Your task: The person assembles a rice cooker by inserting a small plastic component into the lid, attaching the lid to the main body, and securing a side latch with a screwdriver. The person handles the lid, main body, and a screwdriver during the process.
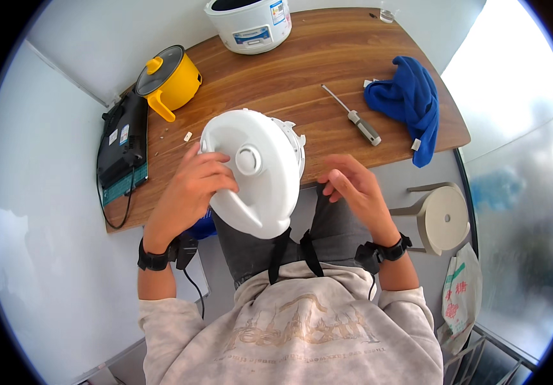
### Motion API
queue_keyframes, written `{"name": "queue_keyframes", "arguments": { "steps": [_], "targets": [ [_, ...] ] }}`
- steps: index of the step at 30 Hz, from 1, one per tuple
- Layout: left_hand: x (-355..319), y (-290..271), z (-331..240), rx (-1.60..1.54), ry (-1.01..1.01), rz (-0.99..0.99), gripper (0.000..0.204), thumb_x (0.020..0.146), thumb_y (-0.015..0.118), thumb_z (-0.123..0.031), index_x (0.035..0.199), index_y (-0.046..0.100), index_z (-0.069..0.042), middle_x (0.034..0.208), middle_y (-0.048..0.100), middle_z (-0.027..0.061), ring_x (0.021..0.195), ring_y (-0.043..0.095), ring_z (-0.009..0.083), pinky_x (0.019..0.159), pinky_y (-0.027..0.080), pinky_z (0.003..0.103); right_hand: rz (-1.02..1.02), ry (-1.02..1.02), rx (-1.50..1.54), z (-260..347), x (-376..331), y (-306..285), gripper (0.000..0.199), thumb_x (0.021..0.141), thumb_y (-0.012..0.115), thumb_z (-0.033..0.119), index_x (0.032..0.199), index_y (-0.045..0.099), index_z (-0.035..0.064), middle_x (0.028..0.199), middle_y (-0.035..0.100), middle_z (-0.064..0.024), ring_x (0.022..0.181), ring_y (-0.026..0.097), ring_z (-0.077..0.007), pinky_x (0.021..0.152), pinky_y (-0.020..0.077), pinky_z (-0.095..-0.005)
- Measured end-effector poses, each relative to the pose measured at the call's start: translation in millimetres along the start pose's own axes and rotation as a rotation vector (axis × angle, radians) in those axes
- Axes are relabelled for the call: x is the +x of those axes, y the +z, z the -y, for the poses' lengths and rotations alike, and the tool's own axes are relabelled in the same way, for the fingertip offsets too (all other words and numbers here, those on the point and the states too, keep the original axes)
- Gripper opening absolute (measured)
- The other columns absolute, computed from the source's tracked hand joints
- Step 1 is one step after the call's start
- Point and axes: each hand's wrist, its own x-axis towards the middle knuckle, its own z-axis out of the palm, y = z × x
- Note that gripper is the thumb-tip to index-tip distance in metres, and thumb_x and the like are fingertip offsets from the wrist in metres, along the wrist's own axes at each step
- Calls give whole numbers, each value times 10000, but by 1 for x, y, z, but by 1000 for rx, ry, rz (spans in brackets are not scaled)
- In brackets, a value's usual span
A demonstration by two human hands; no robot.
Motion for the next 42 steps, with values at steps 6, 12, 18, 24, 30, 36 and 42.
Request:
{"name": "queue_keyframes", "arguments": {
  "steps": [6, 12, 18, 24, 30, 36, 42],
  "targets": [
    [-3, -3, -17, 27, 98, 93, 310, 717, 649, 127, 878, 727, -126, 1023, 671, 3, 1207, 585, 249, 1159, 374, 533, 296, 68, 117, 24, 19, 31, 447, 1010, 630, 325, 1346, 569, 38, 909, 684, -48, 692, 589, -69, 583, 489, -232],
    [-12, 6, -8, 103, -36, -224, 328, 724, 660, 130, 913, 732, -129, 1205, 603, 91, 1225, 577, 311, 1097, 453, 443, 225, 28, 193, 27, 6, 62, 385, 955, 690, 234, 1237, 596, -11, 854, 712, -100, 540, 628, -88, 501, 506, -233],
    [-31, 16, 17, -457, -456, -462, 396, 980, 557, -14, 1369, 501, -60, 1347, 578, 155, 1241, 582, 251, 998, 522, 357, 85, -291, -165, 26, -12, 101, 321, 937, 734, 246, 1021, 565, -14, 706, 704, -103, 606, 728, -161, 516, 536, -259],
    [-37, 10, 15, -653, -554, -301, 475, 1026, 582, -224, 1430, 446, -13, 1293, 620, 150, 1156, 616, 196, 971, 503, 329, 101, -351, -131, 7, -9, 116, 337, 948, 719, 266, 1092, 566, 2, 698, 703, -114, 611, 729, -198, 537, 544, -277],
    [-4, 10, 14, -580, -559, -286, 481, 1019, 605, -236, 1431, 512, -6, 1347, 599, 155, 1218, 585, 226, 1034, 458, 343, 124, -307, -167, 3, 0, 88, 311, 916, 701, 184, 1147, 595, 6, 755, 706, -149, 636, 711, -266, 569, 544, -330],
    [38, 21, 13, -214, -402, -115, 418, 982, 634, -206, 1380, 586, -86, 1215, 635, 149, 1090, 623, 288, 947, 492, 348, 0, -107, -249, -8, 6, 13, 228, 961, 642, 104, 1174, 662, 24, 857, 730, -66, 749, 681, -108, 710, 543, -268],
    [48, 41, 18, -122, -385, 33, 428, 986, 629, -210, 1397, 578, -102, 1222, 638, 171, 1081, 633, 331, 943, 506, 380, -23, -34, -310, -17, -1, -14, 211, 958, 624, 90, 1149, 658, 8, 864, 733, -75, 769, 690, -128, 727, 540, -268]
  ]
}}
